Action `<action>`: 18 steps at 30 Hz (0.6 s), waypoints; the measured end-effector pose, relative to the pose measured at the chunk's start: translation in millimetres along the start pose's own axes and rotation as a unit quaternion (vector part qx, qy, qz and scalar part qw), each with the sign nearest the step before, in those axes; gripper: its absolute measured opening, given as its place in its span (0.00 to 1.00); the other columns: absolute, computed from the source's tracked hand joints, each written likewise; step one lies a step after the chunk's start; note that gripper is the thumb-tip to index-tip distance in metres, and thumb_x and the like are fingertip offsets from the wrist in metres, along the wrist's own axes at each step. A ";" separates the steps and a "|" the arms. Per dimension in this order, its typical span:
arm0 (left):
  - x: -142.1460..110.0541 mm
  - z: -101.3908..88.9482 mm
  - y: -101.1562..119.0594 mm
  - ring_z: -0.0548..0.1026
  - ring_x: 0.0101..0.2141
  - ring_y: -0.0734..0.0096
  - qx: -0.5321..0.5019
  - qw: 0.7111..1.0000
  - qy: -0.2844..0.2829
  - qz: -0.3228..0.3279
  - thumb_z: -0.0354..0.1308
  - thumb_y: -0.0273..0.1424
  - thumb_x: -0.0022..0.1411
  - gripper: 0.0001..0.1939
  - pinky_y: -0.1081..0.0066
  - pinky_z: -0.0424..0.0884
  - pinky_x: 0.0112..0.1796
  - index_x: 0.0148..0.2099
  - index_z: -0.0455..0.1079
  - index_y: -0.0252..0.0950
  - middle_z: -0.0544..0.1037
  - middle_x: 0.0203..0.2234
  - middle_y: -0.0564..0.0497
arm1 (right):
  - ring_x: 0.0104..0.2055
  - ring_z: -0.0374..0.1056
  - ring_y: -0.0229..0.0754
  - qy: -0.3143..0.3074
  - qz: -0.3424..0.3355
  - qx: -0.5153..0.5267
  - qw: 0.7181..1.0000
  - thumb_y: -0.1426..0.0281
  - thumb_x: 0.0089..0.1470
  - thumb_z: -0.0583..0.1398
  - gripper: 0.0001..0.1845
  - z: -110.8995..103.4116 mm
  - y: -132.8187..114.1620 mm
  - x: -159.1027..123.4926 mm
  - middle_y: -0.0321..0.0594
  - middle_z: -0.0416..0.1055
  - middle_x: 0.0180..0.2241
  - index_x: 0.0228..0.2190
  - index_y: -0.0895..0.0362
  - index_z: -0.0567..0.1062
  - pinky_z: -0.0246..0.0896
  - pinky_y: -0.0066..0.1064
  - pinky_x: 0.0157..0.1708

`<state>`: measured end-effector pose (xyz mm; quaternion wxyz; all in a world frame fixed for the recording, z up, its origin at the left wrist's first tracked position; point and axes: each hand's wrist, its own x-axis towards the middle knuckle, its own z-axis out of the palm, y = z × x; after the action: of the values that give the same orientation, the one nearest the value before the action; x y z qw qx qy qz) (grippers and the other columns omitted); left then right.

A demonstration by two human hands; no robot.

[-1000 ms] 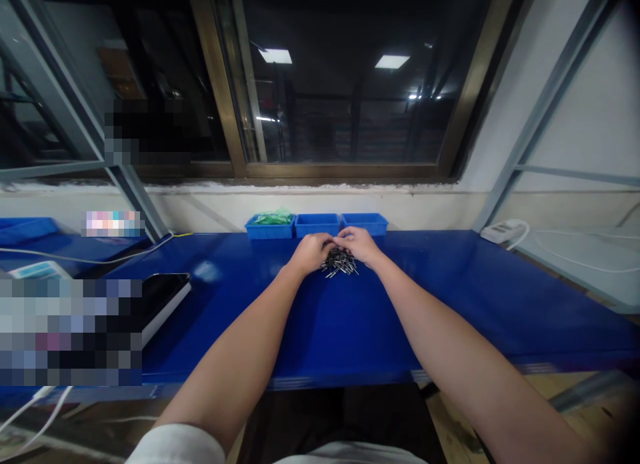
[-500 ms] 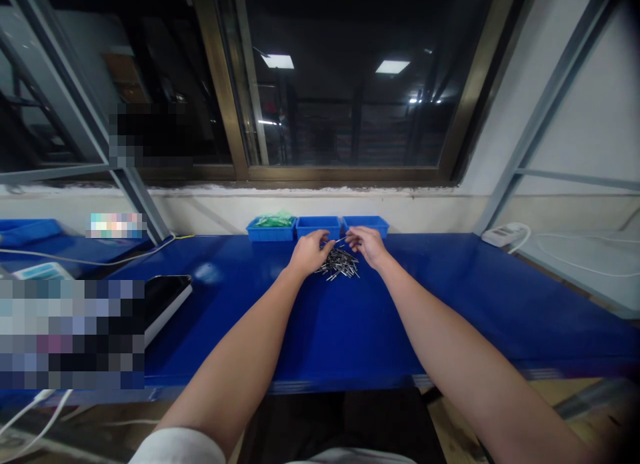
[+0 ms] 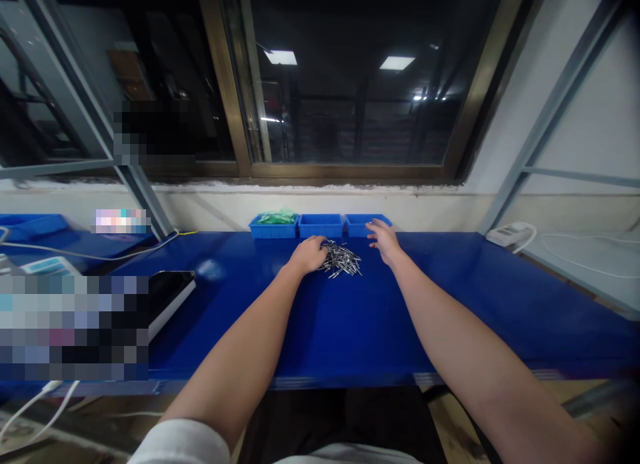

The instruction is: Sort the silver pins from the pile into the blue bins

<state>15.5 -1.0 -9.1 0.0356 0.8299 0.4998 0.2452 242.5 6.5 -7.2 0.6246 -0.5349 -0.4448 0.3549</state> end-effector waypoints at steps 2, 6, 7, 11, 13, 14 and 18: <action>-0.1 2.1 0.0 0.64 0.52 0.63 -0.007 0.999 -0.044 -0.008 0.42 0.35 0.61 0.21 0.67 0.57 0.52 0.54 0.62 0.35 0.66 0.52 0.44 | 0.27 0.65 0.35 -0.011 -0.007 -0.023 1.000 0.62 0.39 0.61 0.30 3.8 -1.3 -3.1 0.42 0.71 0.39 0.47 0.56 0.67 0.55 0.21 0.16; -1.3 5.6 0.8 0.57 0.56 0.63 -0.028 0.996 -0.087 -0.015 0.38 0.44 0.62 0.28 0.68 0.51 0.55 0.58 0.57 0.34 0.60 0.56 0.44 | 0.30 0.66 0.37 -0.020 -0.047 -0.094 0.994 0.64 0.38 0.61 0.24 11.1 -2.7 -7.3 0.42 0.73 0.34 0.40 0.59 0.72 0.59 0.23 0.22; -1.5 6.3 0.7 0.57 0.57 0.63 -0.032 0.995 -0.088 -0.015 0.38 0.45 0.62 0.29 0.68 0.50 0.55 0.59 0.56 0.34 0.59 0.57 0.45 | 0.32 0.67 0.38 -0.015 -0.057 -0.110 0.992 0.64 0.38 0.61 0.22 11.6 -2.3 -7.3 0.42 0.73 0.34 0.38 0.59 0.73 0.61 0.25 0.25; -1.3 8.7 -1.4 0.55 0.57 0.63 -0.042 0.995 -0.091 -0.010 0.37 0.45 0.62 0.30 0.69 0.49 0.56 0.59 0.55 0.33 0.58 0.57 0.45 | 0.36 0.68 0.42 0.055 -0.067 -0.177 0.980 0.63 0.41 0.58 0.16 3.5 0.3 -2.5 0.42 0.74 0.32 0.33 0.58 0.76 0.62 0.30 0.35; -0.8 9.7 -2.8 0.55 0.57 0.63 -0.044 0.995 -0.092 -0.008 0.37 0.45 0.62 0.30 0.68 0.49 0.56 0.59 0.55 0.33 0.57 0.58 0.45 | 0.38 0.68 0.44 0.119 -0.057 -0.231 0.964 0.65 0.43 0.56 0.14 -6.1 1.1 0.7 0.42 0.74 0.32 0.31 0.58 0.77 0.61 0.31 0.39; -0.5 10.2 -3.4 0.55 0.57 0.63 -0.045 0.995 -0.091 -0.006 0.37 0.45 0.62 0.30 0.68 0.49 0.56 0.59 0.55 0.33 0.57 0.58 0.45 | 0.39 0.68 0.45 0.151 -0.046 -0.264 0.951 0.67 0.43 0.55 0.13 -11.3 1.3 2.0 0.43 0.74 0.32 0.30 0.57 0.77 0.60 0.32 0.40; 0.3 11.6 -4.1 0.55 0.57 0.63 -0.042 0.995 -0.086 0.001 0.38 0.44 0.62 0.29 0.68 0.49 0.56 0.59 0.55 0.33 0.58 0.57 0.46 | 0.40 0.68 0.51 0.129 0.018 -0.412 0.902 0.66 0.39 0.58 0.14 -25.1 2.8 2.8 0.50 0.74 0.33 0.29 0.59 0.77 0.61 0.35 0.38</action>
<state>17.4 3.5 -20.5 0.1130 0.8464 0.4831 0.1934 267.0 0.7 -10.3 0.3934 -0.7936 -0.4574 0.0790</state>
